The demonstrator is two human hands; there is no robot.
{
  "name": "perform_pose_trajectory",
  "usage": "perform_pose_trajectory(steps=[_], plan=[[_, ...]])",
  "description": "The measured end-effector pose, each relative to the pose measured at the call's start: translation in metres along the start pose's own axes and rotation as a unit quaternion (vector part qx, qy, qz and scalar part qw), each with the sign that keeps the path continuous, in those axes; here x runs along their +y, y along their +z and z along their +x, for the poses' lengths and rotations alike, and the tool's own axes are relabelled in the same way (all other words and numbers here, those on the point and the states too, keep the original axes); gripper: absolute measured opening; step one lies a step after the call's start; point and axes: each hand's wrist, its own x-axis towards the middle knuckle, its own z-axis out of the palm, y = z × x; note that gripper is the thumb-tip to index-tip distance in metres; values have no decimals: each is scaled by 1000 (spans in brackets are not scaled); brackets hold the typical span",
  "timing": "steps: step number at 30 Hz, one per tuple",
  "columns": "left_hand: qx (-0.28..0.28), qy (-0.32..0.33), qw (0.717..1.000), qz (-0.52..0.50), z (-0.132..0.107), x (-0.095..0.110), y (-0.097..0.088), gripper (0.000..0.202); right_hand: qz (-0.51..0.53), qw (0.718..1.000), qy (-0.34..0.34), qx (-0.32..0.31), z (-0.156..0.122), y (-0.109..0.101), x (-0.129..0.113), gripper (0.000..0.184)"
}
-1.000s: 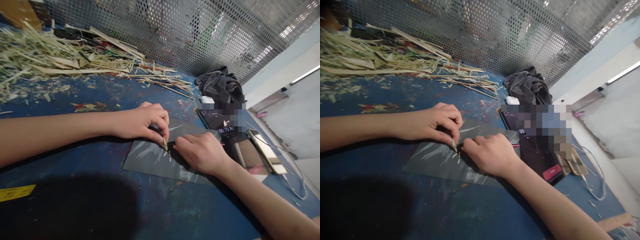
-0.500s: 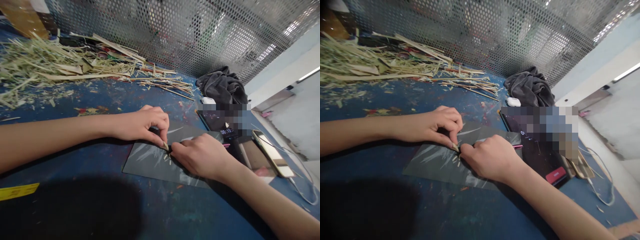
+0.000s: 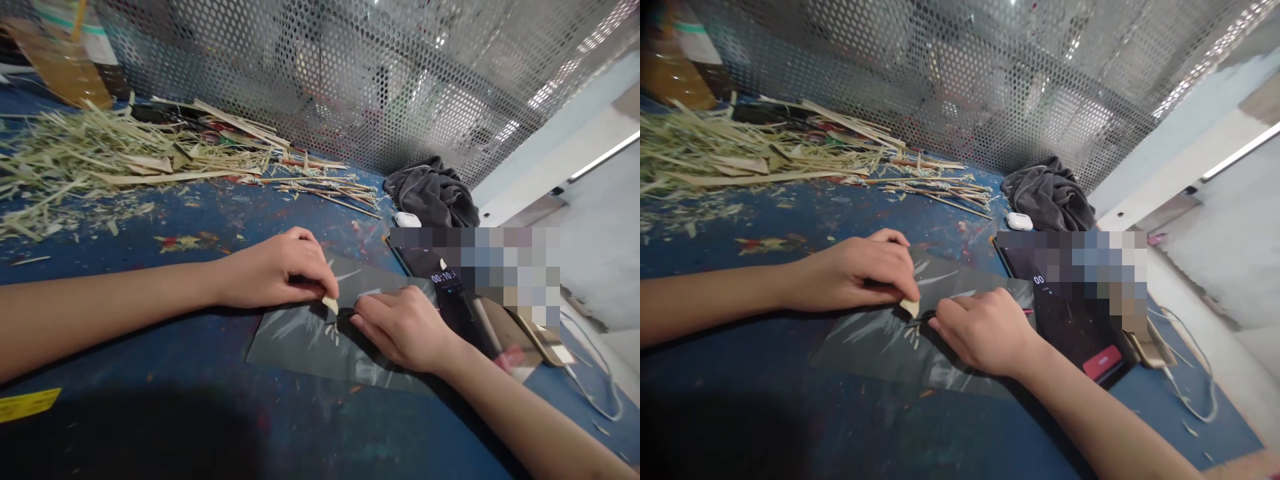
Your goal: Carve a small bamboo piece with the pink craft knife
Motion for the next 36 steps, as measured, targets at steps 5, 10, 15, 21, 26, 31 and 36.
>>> perform_pose_trajectory(steps=[5, 10, 15, 21, 26, 31, 36], plan=[[-13, 10, 1000, -17, 0, 2, 1, 13, 5, 1000, 2, 5, 0, 0, 0, 38], [-25, -30, 996, -74, 2, -2, -1, 8, -1, 1000, 4, -1, -1, 0, 1, 40], [-24, -54, 997, -55, 5, -7, 0, 11, -4, 1000, -1, 27, -1, 3, 0, 41], [-52, -62, 995, -59, 5, -9, -3, 3, 2, 999, -4, 44, 1, 4, -1, 40], [-53, -52, 996, -51, 3, -13, -1, 9, -10, 998, -8, 57, 3, 4, -5, 40], [-69, -23, 996, -53, 4, -16, 1, 6, -26, 998, -18, 58, 7, 5, -10, 41], [-102, -43, 993, -37, 6, -13, -2, 3, -36, 997, -17, 62, 9, 6, -11, 42]])
